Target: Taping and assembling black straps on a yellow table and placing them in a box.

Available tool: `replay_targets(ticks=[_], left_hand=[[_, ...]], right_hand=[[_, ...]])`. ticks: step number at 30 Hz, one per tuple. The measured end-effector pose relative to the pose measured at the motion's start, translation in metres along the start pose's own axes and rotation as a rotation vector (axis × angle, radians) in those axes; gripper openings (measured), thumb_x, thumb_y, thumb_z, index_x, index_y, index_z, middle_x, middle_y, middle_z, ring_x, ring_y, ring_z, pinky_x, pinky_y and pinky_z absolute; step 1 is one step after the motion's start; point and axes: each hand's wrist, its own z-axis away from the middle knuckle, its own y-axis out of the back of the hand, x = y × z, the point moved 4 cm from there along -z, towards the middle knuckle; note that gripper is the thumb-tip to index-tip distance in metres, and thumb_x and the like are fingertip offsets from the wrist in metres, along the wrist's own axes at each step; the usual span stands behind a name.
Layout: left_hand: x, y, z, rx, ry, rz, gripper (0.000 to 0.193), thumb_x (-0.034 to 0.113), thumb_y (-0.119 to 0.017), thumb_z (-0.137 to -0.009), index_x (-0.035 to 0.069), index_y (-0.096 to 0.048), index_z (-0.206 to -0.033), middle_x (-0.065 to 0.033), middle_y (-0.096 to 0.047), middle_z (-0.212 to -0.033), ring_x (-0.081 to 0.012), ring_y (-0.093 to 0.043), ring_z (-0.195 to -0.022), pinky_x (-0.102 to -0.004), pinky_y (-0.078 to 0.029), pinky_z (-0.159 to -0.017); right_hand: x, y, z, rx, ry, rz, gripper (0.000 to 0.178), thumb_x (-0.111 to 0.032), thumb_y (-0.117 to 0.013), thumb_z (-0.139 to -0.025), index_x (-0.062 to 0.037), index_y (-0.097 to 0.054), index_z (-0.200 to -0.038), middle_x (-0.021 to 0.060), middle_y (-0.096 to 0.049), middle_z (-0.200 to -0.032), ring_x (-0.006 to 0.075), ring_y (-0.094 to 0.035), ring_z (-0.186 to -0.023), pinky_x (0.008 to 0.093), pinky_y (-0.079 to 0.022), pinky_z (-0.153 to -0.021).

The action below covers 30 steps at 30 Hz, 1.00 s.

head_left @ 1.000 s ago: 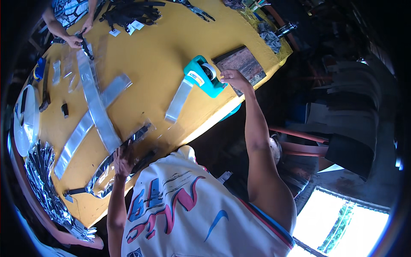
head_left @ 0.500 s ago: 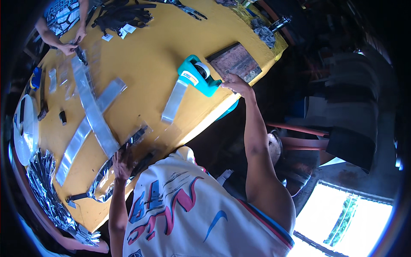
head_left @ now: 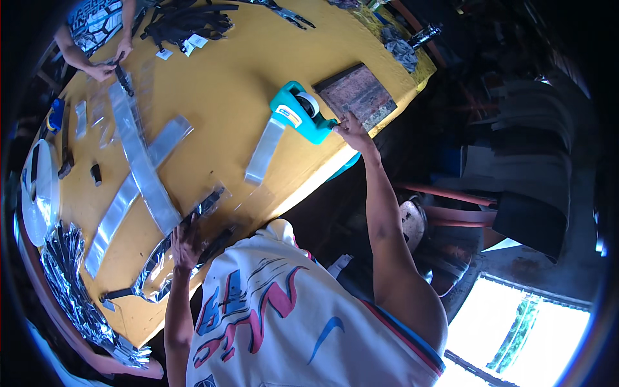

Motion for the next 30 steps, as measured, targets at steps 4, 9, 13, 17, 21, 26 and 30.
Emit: replay_targets(ticks=[4, 9, 13, 17, 21, 26, 30], left_hand=[[-0.006, -0.001, 0.010, 0.009, 0.009, 0.002, 0.053, 0.014, -0.064, -0.089, 0.010, -0.056, -0.141, -0.0134, -0.054, -0.099, -0.0330, -0.054, -0.090, -0.0450, -0.045, -0.082], [0.000, 0.014, 0.012, -0.070, 0.087, 0.062, 0.071, 0.024, -0.074, -0.077, 0.012, -0.054, -0.144, -0.0139, -0.056, -0.118, -0.0360, -0.054, -0.109, -0.0464, -0.044, -0.094], [-0.006, -0.002, 0.009, 0.014, 0.002, 0.022, 0.069, 0.023, -0.071, -0.077, 0.009, -0.055, -0.142, -0.0140, -0.055, -0.110, -0.0346, -0.055, -0.104, -0.0468, -0.044, -0.090], [-0.003, -0.004, 0.003, -0.027, 0.040, 0.056, 0.061, 0.017, -0.066, -0.083, 0.011, -0.056, -0.143, -0.0149, -0.055, -0.109, -0.0353, -0.055, -0.099, -0.0459, -0.044, -0.089], [-0.009, -0.008, 0.010, -0.054, 0.081, 0.051, 0.061, 0.019, -0.067, -0.082, 0.011, -0.056, -0.142, -0.0144, -0.053, -0.107, -0.0345, -0.054, -0.098, -0.0457, -0.044, -0.089], [-0.006, -0.001, 0.006, -0.056, 0.031, 0.025, 0.060, 0.013, -0.066, -0.082, 0.013, -0.057, -0.140, -0.0120, -0.051, -0.101, -0.0317, -0.054, -0.098, -0.0435, -0.046, -0.087], [-0.006, 0.002, 0.007, -0.035, 0.058, 0.042, 0.060, 0.013, -0.066, -0.082, 0.013, -0.056, -0.141, -0.0119, -0.051, -0.100, -0.0315, -0.054, -0.097, -0.0435, -0.046, -0.086]], right_hand=[[0.000, -0.011, 0.016, 0.079, 0.065, 0.435, 0.047, -0.019, -0.069, -0.092, -0.0025, -0.044, -0.128, 0.0159, -0.066, -0.103, 0.0315, -0.067, -0.103, 0.0418, -0.052, -0.085], [0.023, -0.044, 0.051, 0.056, -0.165, -0.272, 0.045, -0.016, -0.072, -0.089, -0.0061, -0.050, -0.127, 0.0079, -0.066, -0.097, 0.0170, -0.061, -0.082, 0.0327, -0.050, -0.072], [-0.106, -0.101, 0.093, -0.073, 0.062, -1.142, 0.025, -0.002, -0.067, -0.092, -0.0075, -0.062, -0.116, 0.0031, -0.065, -0.086, 0.0083, -0.052, -0.073, 0.0253, -0.040, -0.065], [-0.204, -0.235, 0.112, -0.678, -0.053, -1.580, 0.022, -0.006, -0.065, -0.094, -0.0049, -0.056, -0.114, 0.0041, -0.060, -0.084, 0.0122, -0.053, -0.075, 0.0271, -0.042, -0.066], [-0.254, -0.336, 0.118, -0.960, -0.265, -1.789, 0.021, -0.015, -0.066, -0.094, -0.0062, -0.062, -0.112, 0.0060, -0.065, -0.088, 0.0153, -0.060, -0.077, 0.0296, -0.049, -0.070], [-0.250, -0.373, 0.104, -0.883, -0.226, -1.724, 0.021, -0.020, -0.067, -0.093, -0.0057, -0.065, -0.108, 0.0106, -0.072, -0.094, 0.0175, -0.064, -0.076, 0.0302, -0.050, -0.066], [-0.243, -0.377, 0.103, -0.886, -0.309, -1.726, 0.020, -0.022, -0.068, -0.092, -0.0081, -0.064, -0.106, 0.0100, -0.072, -0.089, 0.0168, -0.061, -0.066, 0.0271, -0.047, -0.055]])
